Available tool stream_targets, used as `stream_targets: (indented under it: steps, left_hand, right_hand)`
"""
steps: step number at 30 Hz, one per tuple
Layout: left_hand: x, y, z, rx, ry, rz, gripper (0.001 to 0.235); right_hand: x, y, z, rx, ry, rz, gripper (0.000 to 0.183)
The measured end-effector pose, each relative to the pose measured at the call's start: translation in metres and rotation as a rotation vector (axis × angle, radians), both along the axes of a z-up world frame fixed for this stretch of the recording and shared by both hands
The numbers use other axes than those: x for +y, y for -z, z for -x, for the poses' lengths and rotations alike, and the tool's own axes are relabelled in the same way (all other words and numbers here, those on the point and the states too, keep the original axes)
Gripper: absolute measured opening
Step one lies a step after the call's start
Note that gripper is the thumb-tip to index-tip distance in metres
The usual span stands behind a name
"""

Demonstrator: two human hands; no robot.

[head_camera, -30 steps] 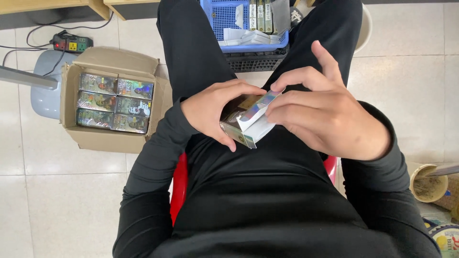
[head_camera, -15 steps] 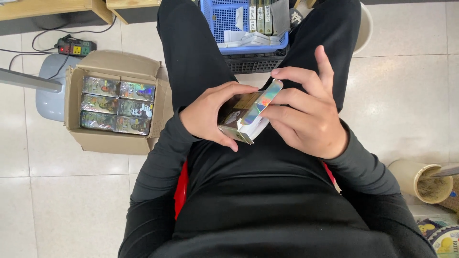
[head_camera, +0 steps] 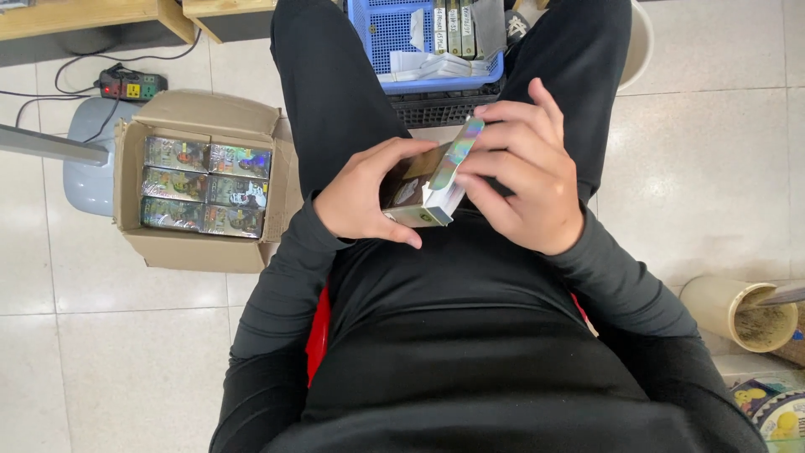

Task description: The person writes on a notepad, then picks up a small box and places white sheets inside it. They close the box, wipe it with a cloth, and place it into a blue basket. Finally, they pick up a packaged item from the basket.

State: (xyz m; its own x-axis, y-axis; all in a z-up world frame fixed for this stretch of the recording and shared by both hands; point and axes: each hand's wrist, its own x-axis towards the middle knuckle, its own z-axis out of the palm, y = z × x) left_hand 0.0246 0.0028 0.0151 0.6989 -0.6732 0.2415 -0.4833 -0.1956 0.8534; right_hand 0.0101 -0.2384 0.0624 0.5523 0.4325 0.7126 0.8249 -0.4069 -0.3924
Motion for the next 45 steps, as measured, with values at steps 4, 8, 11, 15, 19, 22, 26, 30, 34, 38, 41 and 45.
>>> stream_targets:
  steps: [4, 8, 11, 15, 19, 22, 26, 30, 34, 38, 41, 45]
  left_hand:
    - [-0.001, -0.014, -0.012, -0.057, -0.149, -0.007, 0.111]
    - [-0.025, -0.054, -0.031, -0.025, -0.273, -0.575, 0.103]
    - [-0.053, -0.075, -0.060, 0.130, -0.206, -0.849, 0.081]
    - [-0.085, -0.104, -0.088, 0.356, -0.026, -1.178, 0.073]
    - [-0.095, -0.126, -0.088, 0.612, -0.043, -1.139, 0.064]
    - [-0.093, -0.126, -0.090, 0.691, -0.092, -1.074, 0.060]
    - [-0.087, -0.120, -0.089, 0.687, -0.164, -0.993, 0.057]
    - [-0.068, -0.085, -0.090, 0.606, -0.108, -0.608, 0.047]
    - [-0.032, -0.032, -0.071, 0.369, 0.093, -0.236, 0.071]
    - [-0.006, -0.009, -0.050, 0.361, 0.170, 0.061, 0.083]
    - [0.002, 0.003, -0.045, 0.311, 0.232, 0.228, 0.083]
    - [0.005, 0.002, -0.046, 0.176, 0.309, 0.385, 0.086]
  right_hand:
    - [0.012, 0.041, -0.009, 0.284, 0.017, -0.338, 0.034]
    - [0.025, 0.095, -0.025, 0.683, -0.219, -0.820, 0.052]
    - [0.026, 0.109, -0.045, 0.890, -0.319, -1.187, 0.055]
    - [0.025, 0.100, -0.053, 1.161, -0.395, -1.494, 0.075]
    - [0.020, 0.089, -0.050, 1.283, -0.359, -1.665, 0.073]
    - [0.019, 0.079, -0.053, 1.342, -0.198, -1.588, 0.085]
    - [0.021, 0.070, -0.046, 1.314, -0.157, -1.547, 0.084]
    - [0.018, 0.070, -0.043, 0.965, -0.069, -1.221, 0.080]
    - [0.004, 0.040, -0.027, 0.630, -0.067, -0.873, 0.075]
    - [-0.004, 0.016, -0.021, 0.086, -0.097, -0.433, 0.041]
    - [-0.006, 0.022, -0.024, -0.039, -0.171, -0.356, 0.027]
    - [-0.001, 0.014, -0.017, -0.154, -0.177, -0.327, 0.020]
